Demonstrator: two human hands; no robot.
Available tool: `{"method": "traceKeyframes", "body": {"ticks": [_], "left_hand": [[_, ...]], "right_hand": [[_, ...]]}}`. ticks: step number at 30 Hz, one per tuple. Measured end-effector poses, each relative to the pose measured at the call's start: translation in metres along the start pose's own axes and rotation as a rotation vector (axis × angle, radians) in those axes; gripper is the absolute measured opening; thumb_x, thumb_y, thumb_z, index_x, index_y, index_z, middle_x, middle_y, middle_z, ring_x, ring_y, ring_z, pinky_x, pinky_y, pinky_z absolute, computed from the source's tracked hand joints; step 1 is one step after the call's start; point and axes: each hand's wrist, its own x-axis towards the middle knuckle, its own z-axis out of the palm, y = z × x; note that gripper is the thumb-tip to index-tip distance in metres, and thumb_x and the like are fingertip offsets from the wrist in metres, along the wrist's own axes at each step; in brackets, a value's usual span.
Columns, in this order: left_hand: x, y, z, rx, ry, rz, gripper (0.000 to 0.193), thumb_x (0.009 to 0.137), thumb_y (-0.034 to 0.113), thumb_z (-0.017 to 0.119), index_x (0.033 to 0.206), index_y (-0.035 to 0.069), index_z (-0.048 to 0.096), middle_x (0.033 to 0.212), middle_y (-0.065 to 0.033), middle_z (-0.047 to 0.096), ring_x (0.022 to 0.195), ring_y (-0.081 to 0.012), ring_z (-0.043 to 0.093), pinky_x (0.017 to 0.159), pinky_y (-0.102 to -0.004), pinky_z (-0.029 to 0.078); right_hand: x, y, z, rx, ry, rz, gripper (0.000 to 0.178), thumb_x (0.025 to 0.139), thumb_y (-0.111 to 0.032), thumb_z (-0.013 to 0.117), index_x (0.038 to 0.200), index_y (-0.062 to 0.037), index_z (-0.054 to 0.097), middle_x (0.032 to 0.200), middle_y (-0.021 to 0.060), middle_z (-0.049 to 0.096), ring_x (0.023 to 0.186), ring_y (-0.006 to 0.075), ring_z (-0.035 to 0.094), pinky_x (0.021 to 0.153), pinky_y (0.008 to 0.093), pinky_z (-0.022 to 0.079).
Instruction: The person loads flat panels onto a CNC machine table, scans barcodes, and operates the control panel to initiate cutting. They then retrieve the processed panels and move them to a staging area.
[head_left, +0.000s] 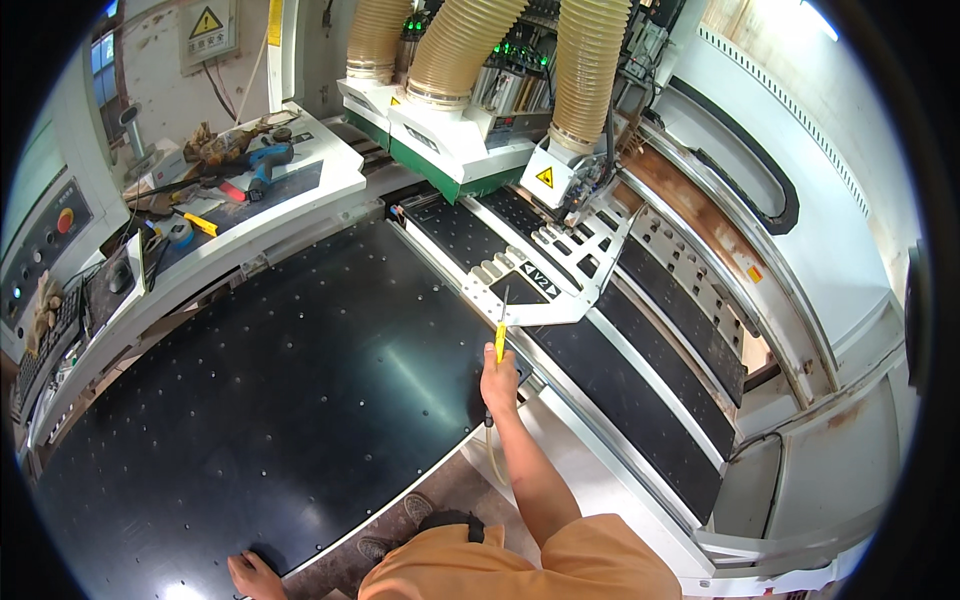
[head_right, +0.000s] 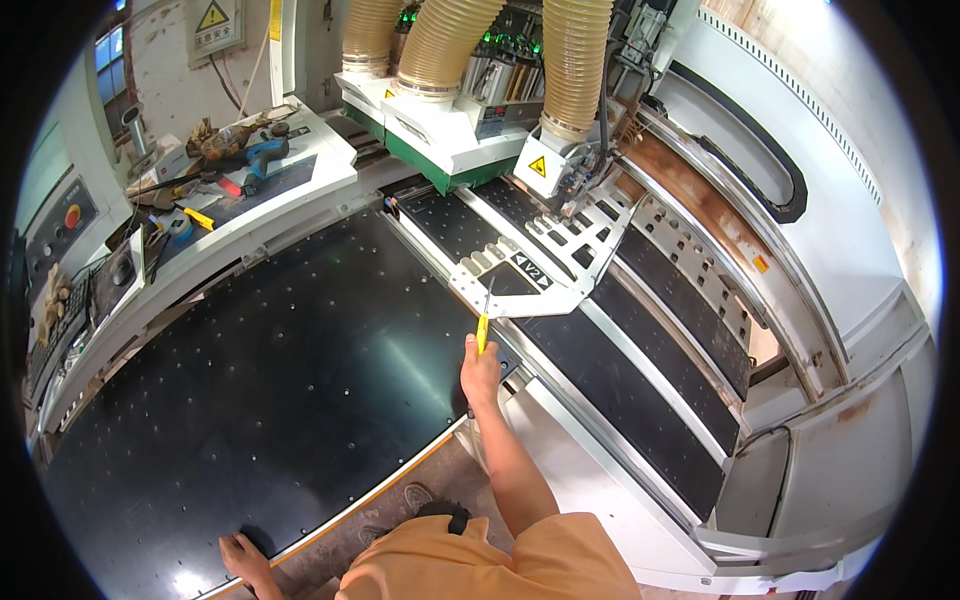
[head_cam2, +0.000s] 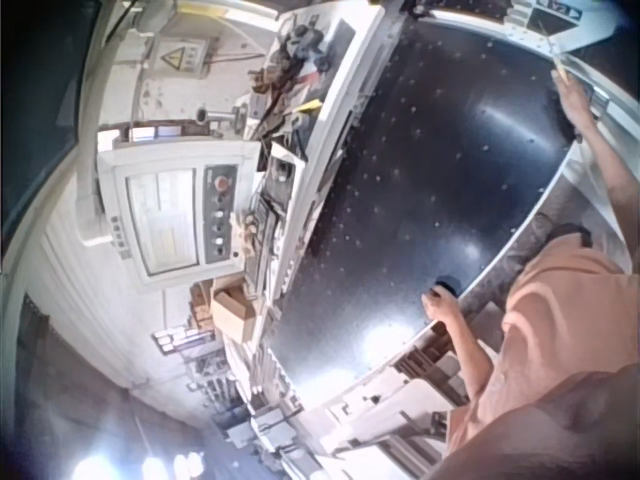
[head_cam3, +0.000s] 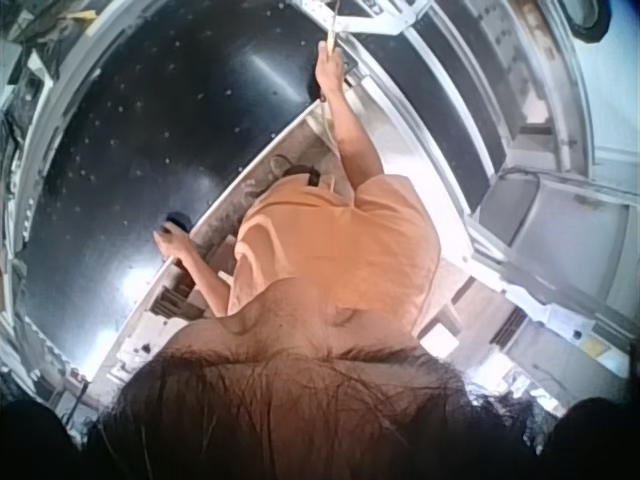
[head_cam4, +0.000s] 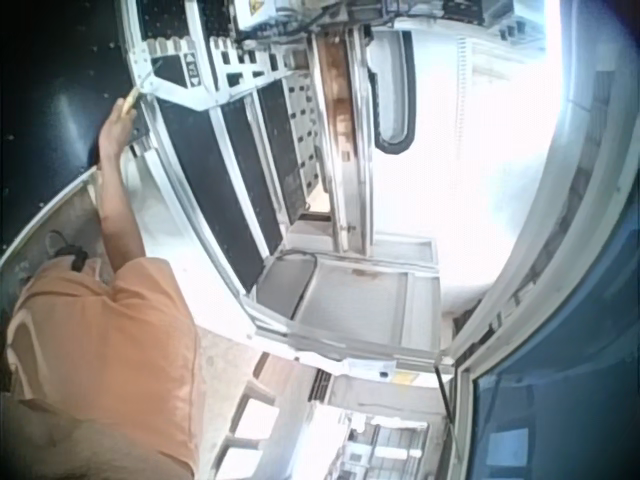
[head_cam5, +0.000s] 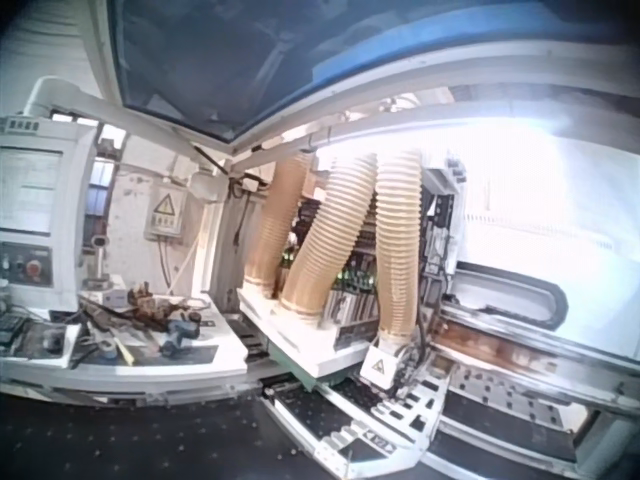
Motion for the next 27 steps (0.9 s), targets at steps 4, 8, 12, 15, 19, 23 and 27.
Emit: {"method": "traceKeyframes", "body": {"ticks": [4, 8, 12, 15, 19, 23, 27], "left_hand": [[0.002, 0.005, 0.001, 0.009, 0.01, -0.004, 0.026, 0.095, 0.01, 0.06, 0.078, -0.001, 0.044, 0.071, -0.0196, 0.051, 0.066, -0.0411, 0.051, 0.061, -0.0509, 0.039], [0.006, 0.018, -0.006, 0.008, 0.028, 0.007, 0.026, 0.095, 0.009, 0.06, 0.077, -0.001, 0.044, 0.07, -0.019, 0.051, 0.065, -0.0399, 0.051, 0.061, -0.0503, 0.039], [0.007, 0.026, -0.016, 0.112, -0.07, -0.079, 0.032, 0.092, 0.032, 0.066, 0.086, 0.0, 0.066, 0.081, -0.0234, 0.067, 0.074, -0.0436, 0.065, 0.067, -0.0528, 0.051], [0.006, 0.022, -0.012, 0.06, -0.041, -0.068, 0.027, 0.091, 0.024, 0.064, 0.082, 0.0, 0.058, 0.077, -0.0218, 0.061, 0.07, -0.0422, 0.059, 0.064, -0.0518, 0.047], [0.004, 0.009, -0.001, -0.005, 0.033, -0.001, 0.026, 0.093, 0.007, 0.061, 0.075, 0.0, 0.044, 0.068, -0.018, 0.049, 0.062, -0.0381, 0.049, 0.059, -0.0491, 0.038], [0.002, 0.004, 0.001, -0.019, 0.033, 0.004, 0.026, 0.092, 0.007, 0.061, 0.075, 0.0, 0.044, 0.067, -0.0179, 0.049, 0.061, -0.0382, 0.049, 0.058, -0.0492, 0.038], [0.004, 0.008, -0.002, -0.014, 0.033, 0.01, 0.025, 0.092, 0.007, 0.061, 0.075, 0.0, 0.044, 0.068, -0.0183, 0.05, 0.062, -0.0388, 0.05, 0.059, -0.0495, 0.038]], "right_hand": [[0.001, -0.003, 0.001, -0.041, 0.011, 0.019, 0.056, 0.103, -0.053, 0.047, 0.105, 0.0034, 0.051, 0.089, 0.031, 0.067, 0.089, 0.0506, 0.064, 0.08, 0.0572, 0.047], [-0.001, -0.007, 0.003, -0.114, 0.013, 0.02, 0.058, 0.102, -0.054, 0.048, 0.107, 0.004, 0.05, 0.091, 0.0315, 0.067, 0.09, 0.0507, 0.065, 0.082, 0.0574, 0.048], [-0.002, -0.01, 0.004, -0.09, 0.012, 0.05, 0.06, 0.101, -0.054, 0.048, 0.109, 0.0048, 0.05, 0.098, 0.0327, 0.066, 0.095, 0.0502, 0.064, 0.086, 0.0566, 0.047], [-0.004, -0.01, 0.002, -0.054, 0.045, 0.052, 0.062, 0.102, -0.058, 0.043, 0.109, 0.0036, 0.051, 0.097, 0.0309, 0.067, 0.096, 0.0502, 0.064, 0.087, 0.0563, 0.046], [-0.006, -0.01, 0.001, -0.055, 0.038, 0.027, 0.06, 0.102, -0.055, 0.047, 0.107, 0.0048, 0.053, 0.098, 0.0302, 0.066, 0.097, 0.0487, 0.063, 0.087, 0.0546, 0.047], [-0.005, -0.011, 0.002, -0.064, 0.02, 0.04, 0.061, 0.101, -0.055, 0.047, 0.108, 0.0048, 0.054, 0.102, 0.0301, 0.066, 0.099, 0.0486, 0.063, 0.088, 0.0545, 0.047], [-0.004, -0.011, 0.004, -0.093, 0.008, 0.042, 0.06, 0.101, -0.055, 0.048, 0.109, 0.0047, 0.054, 0.104, 0.0302, 0.065, 0.101, 0.0485, 0.063, 0.089, 0.0543, 0.047]]}}
